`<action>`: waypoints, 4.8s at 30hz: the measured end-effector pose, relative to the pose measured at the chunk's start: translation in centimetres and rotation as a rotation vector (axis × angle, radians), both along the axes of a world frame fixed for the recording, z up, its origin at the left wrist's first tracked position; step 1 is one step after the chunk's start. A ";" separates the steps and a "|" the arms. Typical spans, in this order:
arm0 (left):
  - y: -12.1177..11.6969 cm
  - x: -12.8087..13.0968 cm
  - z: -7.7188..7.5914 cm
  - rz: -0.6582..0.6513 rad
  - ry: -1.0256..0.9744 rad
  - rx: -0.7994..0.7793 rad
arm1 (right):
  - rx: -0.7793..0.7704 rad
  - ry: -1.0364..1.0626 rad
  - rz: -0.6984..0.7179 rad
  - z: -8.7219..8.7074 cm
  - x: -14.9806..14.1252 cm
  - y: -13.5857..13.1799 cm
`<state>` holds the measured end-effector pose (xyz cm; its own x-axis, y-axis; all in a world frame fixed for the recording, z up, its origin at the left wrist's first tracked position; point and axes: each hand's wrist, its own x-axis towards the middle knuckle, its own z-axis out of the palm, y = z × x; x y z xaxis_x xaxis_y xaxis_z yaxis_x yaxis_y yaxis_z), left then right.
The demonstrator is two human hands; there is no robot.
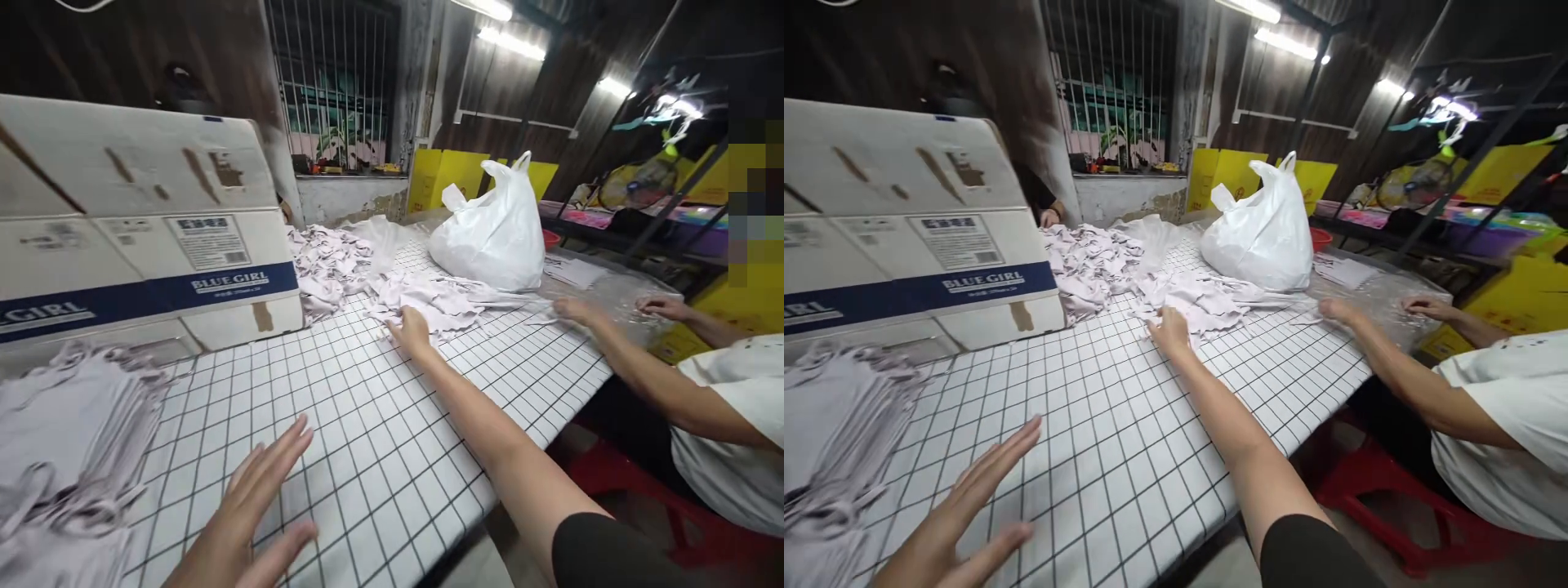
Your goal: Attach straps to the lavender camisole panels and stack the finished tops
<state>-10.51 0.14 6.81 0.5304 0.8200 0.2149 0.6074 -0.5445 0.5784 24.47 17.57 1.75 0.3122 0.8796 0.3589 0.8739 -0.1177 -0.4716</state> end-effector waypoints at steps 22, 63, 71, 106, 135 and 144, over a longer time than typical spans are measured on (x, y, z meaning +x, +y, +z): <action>23.3 24.2 -5.8 -0.023 -0.312 -0.263 | -0.570 0.396 0.352 3.0 10.6 -11.5; 11.5 1.4 0.1 0.364 0.061 -0.218 | -0.339 0.159 0.410 3.5 -1.3 -8.8; -2.0 4.3 -4.6 0.088 0.149 0.006 | -0.230 -0.174 0.778 -1.7 -9.7 -17.9; 7.3 3.5 11.6 -0.406 -0.113 -0.478 | -0.705 0.619 1.278 13.5 -8.9 -10.1; 22.4 -5.1 20.4 0.036 -0.186 0.015 | -0.368 -0.187 0.791 25.8 2.2 3.0; 19.4 -2.9 18.9 0.058 0.166 0.521 | -0.280 -0.885 0.538 21.2 0.5 -3.3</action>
<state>-13.37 19.50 25.72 0.5487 0.6566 0.5175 0.7050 -0.6961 0.1355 24.93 14.25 22.99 -0.4133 0.9101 0.0312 0.8609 0.3793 0.3392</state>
